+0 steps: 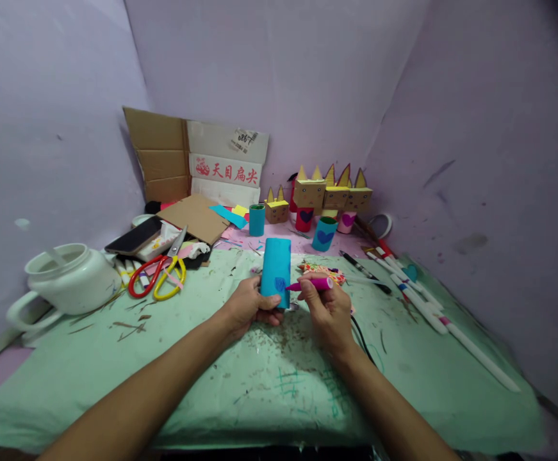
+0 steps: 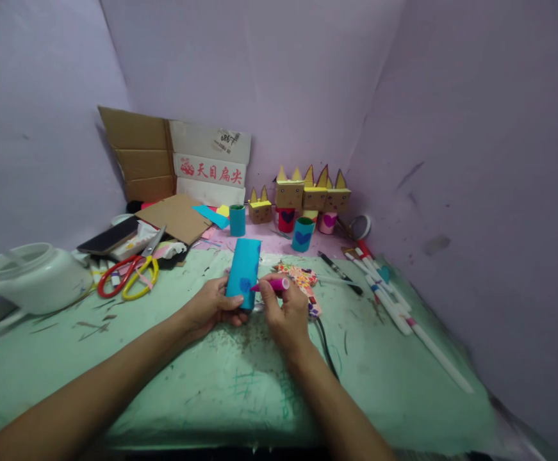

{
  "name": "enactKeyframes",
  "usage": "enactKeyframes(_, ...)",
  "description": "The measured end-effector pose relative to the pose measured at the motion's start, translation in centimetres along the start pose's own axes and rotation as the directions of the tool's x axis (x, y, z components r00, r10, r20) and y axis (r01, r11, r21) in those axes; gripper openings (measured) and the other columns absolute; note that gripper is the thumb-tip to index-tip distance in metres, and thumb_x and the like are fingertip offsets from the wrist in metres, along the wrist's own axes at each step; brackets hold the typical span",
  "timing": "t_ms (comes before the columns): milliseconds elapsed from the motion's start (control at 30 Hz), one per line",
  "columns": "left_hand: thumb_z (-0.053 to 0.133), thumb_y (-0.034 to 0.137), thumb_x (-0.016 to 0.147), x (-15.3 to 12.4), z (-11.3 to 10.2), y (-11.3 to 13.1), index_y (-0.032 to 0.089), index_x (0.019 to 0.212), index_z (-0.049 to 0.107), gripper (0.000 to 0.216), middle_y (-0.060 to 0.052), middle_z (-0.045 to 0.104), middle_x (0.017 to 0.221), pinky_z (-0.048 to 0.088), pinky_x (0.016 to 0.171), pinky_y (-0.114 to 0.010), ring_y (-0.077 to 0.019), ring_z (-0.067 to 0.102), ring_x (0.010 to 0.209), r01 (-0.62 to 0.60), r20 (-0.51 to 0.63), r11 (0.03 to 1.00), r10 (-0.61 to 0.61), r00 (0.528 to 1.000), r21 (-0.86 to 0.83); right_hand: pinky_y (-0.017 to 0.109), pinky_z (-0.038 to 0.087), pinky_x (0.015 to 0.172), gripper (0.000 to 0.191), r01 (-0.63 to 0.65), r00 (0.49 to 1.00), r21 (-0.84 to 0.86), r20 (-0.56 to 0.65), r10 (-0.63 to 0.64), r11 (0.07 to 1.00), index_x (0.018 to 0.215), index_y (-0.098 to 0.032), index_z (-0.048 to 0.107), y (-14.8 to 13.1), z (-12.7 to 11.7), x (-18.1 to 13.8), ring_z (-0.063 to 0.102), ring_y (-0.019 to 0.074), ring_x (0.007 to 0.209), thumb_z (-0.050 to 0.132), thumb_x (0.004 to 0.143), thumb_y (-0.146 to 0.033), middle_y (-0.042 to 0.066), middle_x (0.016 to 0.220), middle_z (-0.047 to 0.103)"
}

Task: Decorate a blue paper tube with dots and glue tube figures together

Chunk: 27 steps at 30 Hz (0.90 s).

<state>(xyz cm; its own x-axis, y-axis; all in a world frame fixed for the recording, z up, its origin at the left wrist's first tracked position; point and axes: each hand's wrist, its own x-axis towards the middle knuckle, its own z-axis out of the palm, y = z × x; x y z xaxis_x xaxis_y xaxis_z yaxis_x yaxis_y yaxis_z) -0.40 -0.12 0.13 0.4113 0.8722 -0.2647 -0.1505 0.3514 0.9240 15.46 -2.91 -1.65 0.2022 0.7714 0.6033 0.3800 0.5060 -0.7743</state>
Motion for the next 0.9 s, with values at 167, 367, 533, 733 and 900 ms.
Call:
enactKeyframes(167, 0.083, 0.024, 0.056, 0.03, -0.02, -0.07, 0.012, 0.089, 0.057, 0.044, -0.003, 0.065, 0.063, 0.052, 0.045, -0.023, -0.0143, 0.062, 0.049, -0.007, 0.005, 1.000, 0.007, 1.000, 0.001, 0.031, 0.051, 0.059, 0.018, 0.010, 1.000, -0.004, -0.008, -0.010, 1.000, 0.085, -0.020, 0.067, -0.07, 0.04, 0.11, 0.064, 0.0189, 0.070, 0.056, 0.090, -0.034, 0.005, 0.081, 0.069)
enactKeyframes(367, 0.083, 0.025, 0.054, -0.01, -0.10, -0.08, 0.013, 0.091, 0.057, 0.047, -0.003, 0.065, 0.064, 0.052, 0.046, -0.023, -0.0144, 0.062, 0.051, -0.009, 0.009, 1.000, 0.009, 1.000, 0.000, 0.030, 0.051, 0.057, 0.019, -0.015, 1.000, 0.007, 0.002, 0.015, 1.000, 0.081, -0.020, 0.065, 0.05, 0.04, -0.07, 0.064, 0.0183, 0.067, 0.057, 0.089, -0.036, 0.004, 0.077, 0.068)
enactKeyframes(533, 0.080, 0.024, 0.056, 0.03, -0.02, 0.00, 0.011, 0.092, 0.057, 0.045, -0.004, 0.066, 0.063, 0.053, 0.047, -0.024, -0.0143, 0.062, 0.048, -0.001, 0.008, 1.000, 0.001, 1.000, 0.012, 0.029, 0.049, 0.055, 0.019, -0.018, 0.999, 0.010, 0.048, 0.017, 1.000, 0.081, -0.020, 0.064, 0.03, 0.07, -0.26, 0.063, 0.0173, 0.061, 0.057, 0.090, -0.035, 0.003, 0.071, 0.067)
enactKeyframes(733, 0.078, 0.021, 0.056, -0.08, 0.19, 0.17, 0.011, 0.093, 0.057, 0.043, -0.004, 0.066, 0.063, 0.052, 0.046, -0.025, -0.0146, 0.061, 0.046, 0.006, -0.009, 1.000, -0.006, 1.000, 0.000, 0.029, 0.049, 0.056, 0.019, -0.017, 0.999, 0.018, 0.044, 0.016, 1.000, 0.082, -0.020, 0.064, 0.06, 0.11, -0.12, 0.062, 0.0172, 0.061, 0.057, 0.090, -0.036, 0.003, 0.072, 0.067)
enactKeyframes(900, 0.078, 0.020, 0.056, -0.16, 0.22, 0.18, 0.011, 0.094, 0.056, 0.045, -0.004, 0.067, 0.063, 0.052, 0.045, -0.025, -0.0147, 0.062, 0.046, 0.005, -0.021, 1.000, -0.005, 1.000, 0.001, 0.030, 0.050, 0.059, 0.019, -0.009, 1.000, 0.016, 0.013, 0.009, 1.000, 0.083, -0.020, 0.065, 0.10, 0.11, -0.09, 0.063, 0.0175, 0.065, 0.057, 0.091, -0.035, 0.004, 0.078, 0.068)
